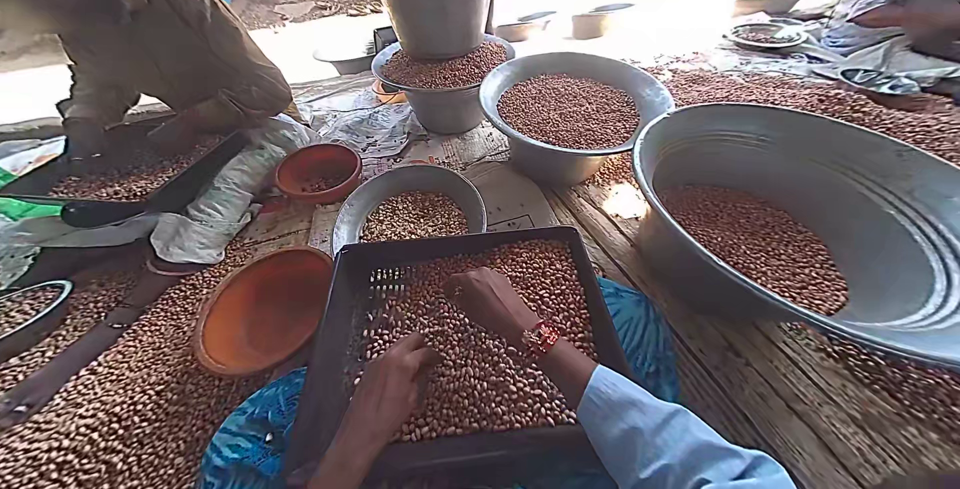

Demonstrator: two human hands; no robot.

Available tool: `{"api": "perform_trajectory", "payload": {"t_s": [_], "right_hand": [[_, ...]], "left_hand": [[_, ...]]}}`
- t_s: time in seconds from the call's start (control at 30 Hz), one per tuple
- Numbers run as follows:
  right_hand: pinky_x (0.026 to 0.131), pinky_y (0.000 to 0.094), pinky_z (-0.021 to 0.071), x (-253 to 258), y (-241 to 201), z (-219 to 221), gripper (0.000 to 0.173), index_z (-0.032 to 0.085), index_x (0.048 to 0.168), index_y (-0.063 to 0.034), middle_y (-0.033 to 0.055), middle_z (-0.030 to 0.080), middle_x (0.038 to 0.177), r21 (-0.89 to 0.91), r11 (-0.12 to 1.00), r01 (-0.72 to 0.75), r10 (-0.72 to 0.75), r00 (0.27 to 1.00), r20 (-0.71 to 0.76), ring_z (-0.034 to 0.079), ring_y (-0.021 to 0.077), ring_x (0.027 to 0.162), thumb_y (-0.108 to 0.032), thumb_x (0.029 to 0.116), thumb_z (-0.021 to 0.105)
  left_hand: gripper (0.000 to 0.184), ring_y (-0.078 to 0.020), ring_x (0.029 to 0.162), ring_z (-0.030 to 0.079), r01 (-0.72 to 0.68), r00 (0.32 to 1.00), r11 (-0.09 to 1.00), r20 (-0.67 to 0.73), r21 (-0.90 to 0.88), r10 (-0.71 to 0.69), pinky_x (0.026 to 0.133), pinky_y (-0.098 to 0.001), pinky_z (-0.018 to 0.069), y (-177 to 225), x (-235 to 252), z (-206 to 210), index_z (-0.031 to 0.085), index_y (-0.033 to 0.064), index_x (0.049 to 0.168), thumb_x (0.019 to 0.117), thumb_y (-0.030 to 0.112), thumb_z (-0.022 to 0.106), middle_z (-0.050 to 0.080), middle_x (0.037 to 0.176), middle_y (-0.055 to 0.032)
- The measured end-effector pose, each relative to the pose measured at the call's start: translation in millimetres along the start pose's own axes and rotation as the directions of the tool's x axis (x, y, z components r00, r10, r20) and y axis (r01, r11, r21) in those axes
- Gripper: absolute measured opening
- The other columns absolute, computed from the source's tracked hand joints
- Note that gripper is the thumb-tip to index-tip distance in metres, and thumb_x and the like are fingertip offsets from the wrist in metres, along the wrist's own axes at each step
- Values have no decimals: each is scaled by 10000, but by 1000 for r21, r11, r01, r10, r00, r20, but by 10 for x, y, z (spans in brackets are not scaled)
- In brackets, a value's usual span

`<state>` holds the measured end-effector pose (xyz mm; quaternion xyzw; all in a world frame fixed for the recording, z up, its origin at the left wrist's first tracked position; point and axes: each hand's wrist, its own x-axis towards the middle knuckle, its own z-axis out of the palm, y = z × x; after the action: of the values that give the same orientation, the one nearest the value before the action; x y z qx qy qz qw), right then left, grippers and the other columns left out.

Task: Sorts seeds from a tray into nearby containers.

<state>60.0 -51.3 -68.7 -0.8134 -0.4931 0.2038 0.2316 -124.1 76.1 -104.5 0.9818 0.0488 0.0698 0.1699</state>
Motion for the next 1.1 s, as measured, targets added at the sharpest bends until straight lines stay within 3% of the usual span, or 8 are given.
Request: {"api": "perform_trajectory", "payload": {"t_s": [0.2,0.3,0.43,0.53,0.73,0.83,0.93,1.1], "right_hand": [[842,569,534,-516,-2,61,194,737,1103,-40,180,739,1005,59,997,41,-41,999,14,710,363,960,-131,1009,594],[838,582,539,-634,-44,276,186,740,1097,-43,181,740,1040,72,996,59,-64,996,68,712,371,985,-136,1011,604],[809,600,534,-641,-56,473,196,715,1132,-42,197,728,1065,39,998,45,-50,990,132,707,397,984,-148,1011,603],[807,607,528,-624,-81,488,214,709,1155,-46,206,724,1080,26,999,21,-25,986,162,704,410,990,-149,1023,576],[815,592,532,-628,-130,447,219,692,1146,-22,217,709,1074,-10,1000,20,-18,980,199,696,410,997,-152,1029,561],[750,558,532,-785,-230,342,181,723,1060,-5,199,714,894,167,972,164,-201,950,238,698,370,841,-142,1000,621],[836,463,575,-902,-303,194,196,759,1137,-19,135,769,979,485,828,281,-467,825,320,734,241,881,-125,999,670],[797,547,543,-913,-75,-99,208,732,1103,-28,173,741,966,41,999,2,-5,997,72,718,346,905,-143,1026,577]], "left_hand": [[105,-358,835,725,10,999,997,-46,71,-7,652,-523,597,-4,21,186,797,78,960,858,76,771,709,922,-156],[142,-308,838,741,81,991,978,-91,-191,-100,749,-498,607,-95,17,89,779,16,982,857,57,724,747,952,-158],[369,-88,746,655,204,969,869,-35,-451,-245,669,-271,551,-272,-121,-154,662,32,1127,786,102,542,691,952,-40],[213,-180,580,543,199,979,936,9,-290,-206,574,-384,469,-157,-280,-191,735,14,1022,823,84,705,632,727,-78],[158,-380,788,714,206,973,974,124,-96,-194,736,-566,577,52,-415,-11,769,7,979,849,96,774,723,890,-195],[116,-209,723,667,88,974,916,225,-391,3,707,-400,561,-91,-423,-173,754,-11,950,863,64,736,714,843,-127],[186,-26,966,712,64,897,659,333,-750,292,914,-231,574,-199,-408,-485,734,-19,1093,993,99,633,768,1037,-34],[311,-295,1003,733,-18,963,912,238,-411,127,912,-493,576,29,-311,-347,716,27,1239,999,20,519,740,1146,-152]]}}
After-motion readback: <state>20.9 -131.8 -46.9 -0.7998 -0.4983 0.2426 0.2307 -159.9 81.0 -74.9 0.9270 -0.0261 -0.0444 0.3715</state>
